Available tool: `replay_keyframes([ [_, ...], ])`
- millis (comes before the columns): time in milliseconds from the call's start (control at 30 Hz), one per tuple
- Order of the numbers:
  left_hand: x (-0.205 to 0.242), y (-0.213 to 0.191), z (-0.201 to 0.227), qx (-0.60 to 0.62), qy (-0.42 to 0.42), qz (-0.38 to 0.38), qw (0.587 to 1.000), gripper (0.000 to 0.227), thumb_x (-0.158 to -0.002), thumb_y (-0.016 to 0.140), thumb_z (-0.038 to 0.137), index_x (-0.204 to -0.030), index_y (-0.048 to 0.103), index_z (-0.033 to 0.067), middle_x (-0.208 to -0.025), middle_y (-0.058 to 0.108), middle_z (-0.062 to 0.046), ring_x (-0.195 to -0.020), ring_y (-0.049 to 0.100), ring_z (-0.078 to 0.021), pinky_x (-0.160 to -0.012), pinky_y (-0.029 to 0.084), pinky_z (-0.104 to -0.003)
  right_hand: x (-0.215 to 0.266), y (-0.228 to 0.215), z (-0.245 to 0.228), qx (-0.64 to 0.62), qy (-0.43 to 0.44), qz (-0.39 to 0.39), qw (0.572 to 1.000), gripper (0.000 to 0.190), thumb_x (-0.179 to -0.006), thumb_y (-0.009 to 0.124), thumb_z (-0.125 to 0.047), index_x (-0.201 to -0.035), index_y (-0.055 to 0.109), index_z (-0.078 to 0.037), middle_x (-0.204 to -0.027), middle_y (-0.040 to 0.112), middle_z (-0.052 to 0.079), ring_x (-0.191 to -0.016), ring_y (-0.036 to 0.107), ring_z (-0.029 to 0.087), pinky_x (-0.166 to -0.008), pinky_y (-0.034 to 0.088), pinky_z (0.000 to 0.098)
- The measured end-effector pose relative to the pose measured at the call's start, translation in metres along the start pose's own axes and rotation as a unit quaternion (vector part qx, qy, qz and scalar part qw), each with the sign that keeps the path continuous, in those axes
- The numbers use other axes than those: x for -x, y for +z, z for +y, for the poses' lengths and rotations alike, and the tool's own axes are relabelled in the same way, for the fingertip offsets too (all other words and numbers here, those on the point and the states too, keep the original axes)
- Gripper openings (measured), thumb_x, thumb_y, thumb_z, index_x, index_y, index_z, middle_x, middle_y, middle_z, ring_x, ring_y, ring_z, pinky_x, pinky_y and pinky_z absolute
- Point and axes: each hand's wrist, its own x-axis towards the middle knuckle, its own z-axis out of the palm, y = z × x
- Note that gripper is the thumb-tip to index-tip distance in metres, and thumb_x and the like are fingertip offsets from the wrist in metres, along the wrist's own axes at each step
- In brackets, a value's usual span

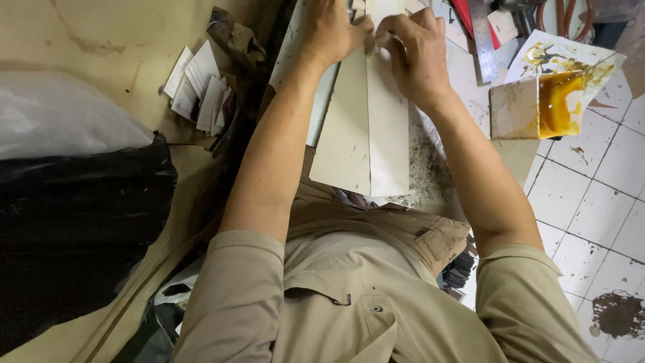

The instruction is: Applying adhesive to leather strips and folding them to assemble components

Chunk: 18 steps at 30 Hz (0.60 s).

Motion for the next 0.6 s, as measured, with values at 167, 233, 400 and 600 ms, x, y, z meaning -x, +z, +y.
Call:
replay_keyframes([
  [167,0.002,-0.002,0.011,0.021,-0.044,-0.005,0.999,0.039,-0.084,0.071,0.033,-0.107,0.066,0.0013,-0.094,0.077,-0.017,-0.079,0.076,-0.0328,-0.071,0.063,-0.041,0.036,-0.019,-0.026,-0.025,-0.031,-0.067,0.997,0.030,-0.088,0.057,0.013,-0.092,0.071,-0.014,-0.085,0.058,0.001,-0.091,0.042,0.019,-0.086,0.030,0.0295],
  [233,0.003,0.001,0.011,0.015,-0.043,0.015,0.999,0.034,-0.084,0.071,0.030,-0.101,0.065,0.0016,-0.087,0.074,-0.015,-0.074,0.074,-0.0300,-0.067,0.061,-0.040,0.046,-0.042,-0.048,-0.093,0.034,-0.146,0.984,0.020,-0.090,0.072,0.009,-0.098,0.073,-0.009,-0.080,0.062,-0.002,-0.090,0.041,0.018,-0.091,0.028,0.0299],
  [400,0.002,0.005,0.006,0.017,-0.042,0.010,0.999,0.032,-0.083,0.069,0.031,-0.103,0.068,0.0058,-0.084,0.077,-0.013,-0.067,0.074,-0.0292,-0.060,0.061,-0.040,0.031,-0.022,-0.022,-0.051,0.028,-0.054,0.997,0.007,-0.101,0.072,0.000,-0.101,0.073,-0.007,-0.085,0.052,0.002,-0.091,0.041,0.021,-0.085,0.030,0.0309],
  [600,0.002,0.007,-0.002,0.011,-0.029,0.017,0.999,0.037,-0.084,0.073,0.031,-0.108,0.064,0.0058,-0.092,0.076,-0.013,-0.077,0.076,-0.0306,-0.068,0.063,-0.042,0.063,-0.029,-0.037,-0.007,-0.033,-0.087,0.996,0.018,-0.098,0.065,0.003,-0.096,0.071,-0.014,-0.092,0.073,-0.004,-0.089,0.043,0.017,-0.090,0.029,0.0294],
])
